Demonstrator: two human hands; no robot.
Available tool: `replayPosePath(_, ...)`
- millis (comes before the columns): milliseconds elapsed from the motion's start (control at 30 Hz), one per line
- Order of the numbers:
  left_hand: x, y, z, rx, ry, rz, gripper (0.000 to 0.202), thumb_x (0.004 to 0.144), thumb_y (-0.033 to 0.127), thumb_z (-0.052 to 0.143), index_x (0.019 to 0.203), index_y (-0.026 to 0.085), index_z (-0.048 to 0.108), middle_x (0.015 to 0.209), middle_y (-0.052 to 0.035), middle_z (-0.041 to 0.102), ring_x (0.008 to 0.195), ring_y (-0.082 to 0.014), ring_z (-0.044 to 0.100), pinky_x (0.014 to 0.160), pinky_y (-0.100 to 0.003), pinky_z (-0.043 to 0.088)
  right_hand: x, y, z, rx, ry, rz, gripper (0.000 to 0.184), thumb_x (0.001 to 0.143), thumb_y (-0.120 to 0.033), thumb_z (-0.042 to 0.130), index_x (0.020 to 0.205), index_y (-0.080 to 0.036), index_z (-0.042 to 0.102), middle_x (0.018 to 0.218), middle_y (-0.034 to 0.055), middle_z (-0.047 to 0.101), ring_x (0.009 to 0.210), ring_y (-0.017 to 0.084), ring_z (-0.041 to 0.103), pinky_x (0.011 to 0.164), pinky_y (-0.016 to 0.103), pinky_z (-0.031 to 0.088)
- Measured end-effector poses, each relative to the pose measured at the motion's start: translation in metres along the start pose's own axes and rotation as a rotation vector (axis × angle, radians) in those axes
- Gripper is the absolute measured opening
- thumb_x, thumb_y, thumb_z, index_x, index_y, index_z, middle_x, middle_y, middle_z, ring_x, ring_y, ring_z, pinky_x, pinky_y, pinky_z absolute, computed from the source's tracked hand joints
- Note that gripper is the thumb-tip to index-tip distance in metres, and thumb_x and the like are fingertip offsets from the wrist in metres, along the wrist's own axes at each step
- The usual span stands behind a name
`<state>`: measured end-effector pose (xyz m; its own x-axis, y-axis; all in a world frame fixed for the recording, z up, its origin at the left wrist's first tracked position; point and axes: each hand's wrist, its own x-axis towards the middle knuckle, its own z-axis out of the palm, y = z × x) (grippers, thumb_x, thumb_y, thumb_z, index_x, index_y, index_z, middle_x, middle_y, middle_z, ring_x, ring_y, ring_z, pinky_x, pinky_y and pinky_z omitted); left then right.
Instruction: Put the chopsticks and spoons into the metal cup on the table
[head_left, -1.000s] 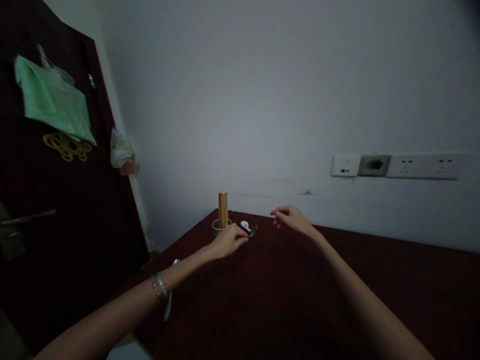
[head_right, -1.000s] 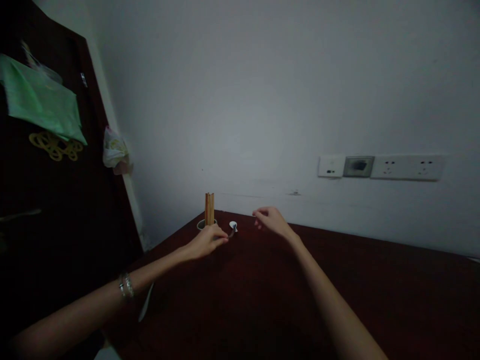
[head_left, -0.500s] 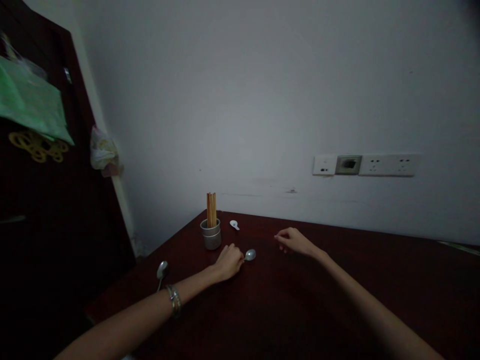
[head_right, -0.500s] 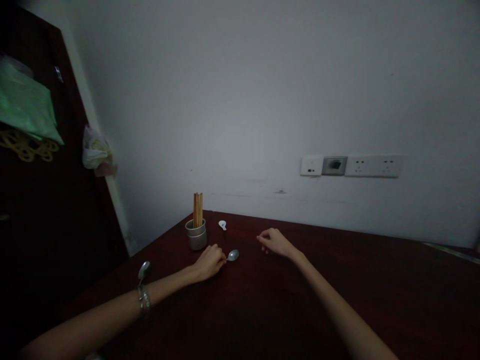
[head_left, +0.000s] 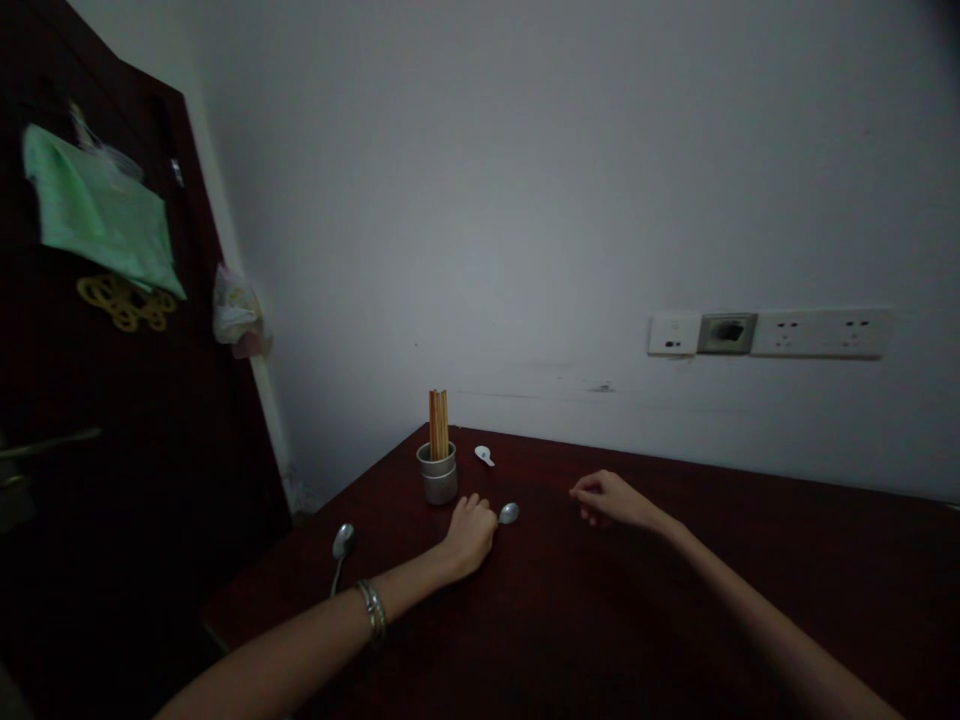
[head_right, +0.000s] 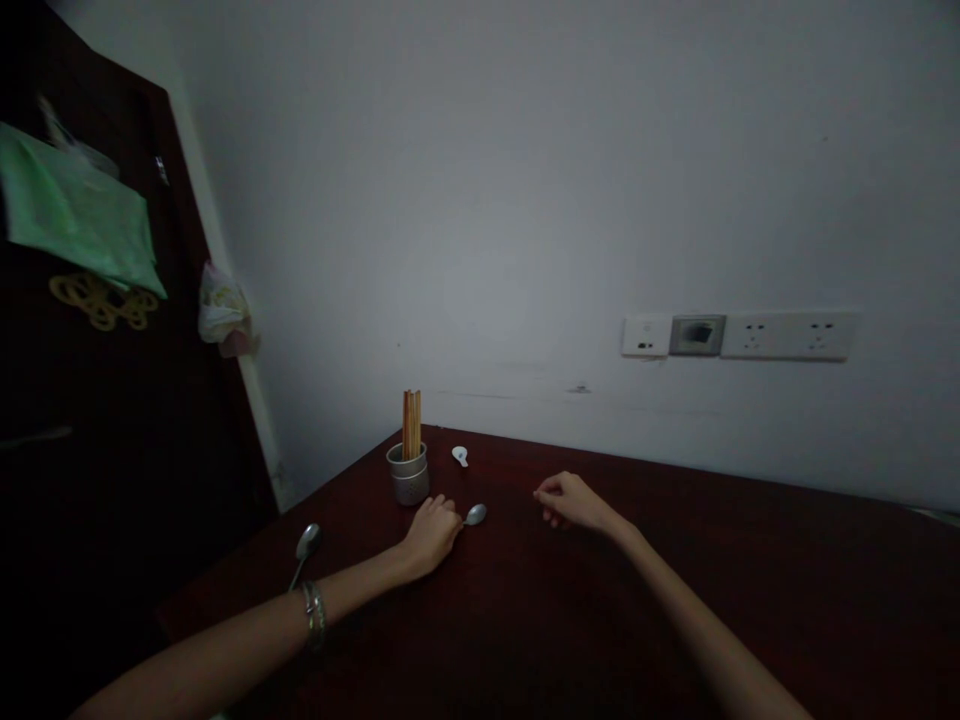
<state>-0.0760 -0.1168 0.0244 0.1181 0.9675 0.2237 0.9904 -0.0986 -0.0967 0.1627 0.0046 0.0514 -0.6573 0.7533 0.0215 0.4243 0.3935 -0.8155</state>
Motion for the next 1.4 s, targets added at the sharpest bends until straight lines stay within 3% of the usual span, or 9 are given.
replayPosePath(200,-0.005,0.005,-0.007,0.02,0.006,0.006,0.025,0.083,0.021,0.037,0.088,0.014,0.06,0.093,-0.0121,0.054,0.091,-0.0238,0.048,0.079,-0.038,0.035,0.006,-0.004,-0.012,0.008,0.017,0.02,0.029,0.073,-0.038,0.051,0.083,-0.012,0.061,0.063,0.0056,0.063,0.048,0.011,0.056,0.039,0.018,0.041)
replayPosePath(367,-0.007,-0.006,-0.045,0.01,0.25,0.139,0.025,0.084,0.025,0.037,0.104,0.017,0.05,0.099,-0.0093,0.05,0.094,-0.021,0.047,0.084,-0.035,0.034,0.011,-0.011,-0.021,0.059,0.028,0.012,0.03,0.072,-0.038,0.053,0.083,-0.012,0.062,0.063,0.0063,0.063,0.05,0.011,0.056,0.04,0.018,0.04)
replayPosePath(500,0.016,-0.056,-0.082,-0.065,0.415,0.131,0.022,0.084,0.022,0.037,0.1,0.018,0.051,0.097,-0.0081,0.051,0.095,-0.0193,0.047,0.086,-0.034,0.034,0.012,-0.016,-0.025,0.111,0.044,0.052,0.028,0.071,-0.039,0.055,0.082,-0.014,0.062,0.063,0.0058,0.062,0.049,0.01,0.055,0.041,0.018,0.04)
replayPosePath(567,0.035,-0.091,-0.089,-0.195,0.531,-0.028,0.022,0.081,0.02,0.042,0.101,0.018,0.051,0.1,-0.0074,0.051,0.093,-0.0176,0.049,0.084,-0.032,0.037,0.012,-0.019,-0.026,0.12,0.042,0.055,0.027,0.071,-0.038,0.055,0.081,-0.014,0.062,0.063,0.0058,0.062,0.05,0.01,0.055,0.041,0.019,0.04)
replayPosePath(667,0.06,-0.137,-0.082,-0.496,0.681,-0.349,0.027,0.076,0.022,0.052,0.102,0.015,0.051,0.098,-0.0079,0.054,0.08,-0.0144,0.053,0.075,-0.029,0.042,0.011,-0.023,-0.027,0.116,0.028,0.048,0.027,0.071,-0.038,0.055,0.081,-0.015,0.062,0.065,0.0061,0.062,0.051,0.011,0.055,0.042,0.019,0.04)
replayPosePath(800,0.079,-0.165,-0.063,-0.947,0.616,-0.622,0.042,0.066,0.028,0.064,0.102,0.01,0.052,0.09,-0.0104,0.06,0.077,-0.0152,0.058,0.069,-0.026,0.044,0.012,-0.027,-0.024,0.113,-0.01,0.021,0.027,0.072,-0.038,0.054,0.083,-0.015,0.063,0.067,0.0068,0.063,0.053,0.012,0.056,0.043,0.019,0.041)
replayPosePath(967,0.078,-0.161,-0.048,-1.366,0.345,-0.544,0.035,0.066,0.031,0.065,0.093,0.01,0.059,0.089,-0.0115,0.064,0.075,-0.0165,0.061,0.068,-0.027,0.047,0.009,-0.036,-0.019,0.048,-0.065,-0.016,0.029,0.073,-0.039,0.052,0.082,-0.014,0.063,0.067,0.0071,0.064,0.055,0.013,0.057,0.044,0.02,0.041)
replayPosePath(1167,0.077,-0.164,-0.041,-1.414,0.296,-0.497,0.018,0.069,0.019,0.06,0.084,0.01,0.064,0.082,-0.0098,0.066,0.074,-0.0162,0.062,0.07,-0.028,0.048,0.007,-0.035,-0.019,0.029,-0.097,-0.035,0.028,0.072,-0.039,0.052,0.081,-0.014,0.063,0.068,0.0074,0.064,0.055,0.013,0.057,0.044,0.02,0.041)
replayPosePath(1400,0.074,-0.164,-0.046,-1.296,0.281,-0.564,0.017,0.066,0.026,0.064,0.072,0.01,0.066,0.072,-0.0082,0.067,0.072,-0.0185,0.062,0.064,-0.027,0.047,0.013,-0.028,-0.019,0.003,-0.103,-0.019,0.032,0.074,-0.04,0.049,0.084,-0.012,0.061,0.07,0.0082,0.063,0.056,0.012,0.057,0.044,0.019,0.041)
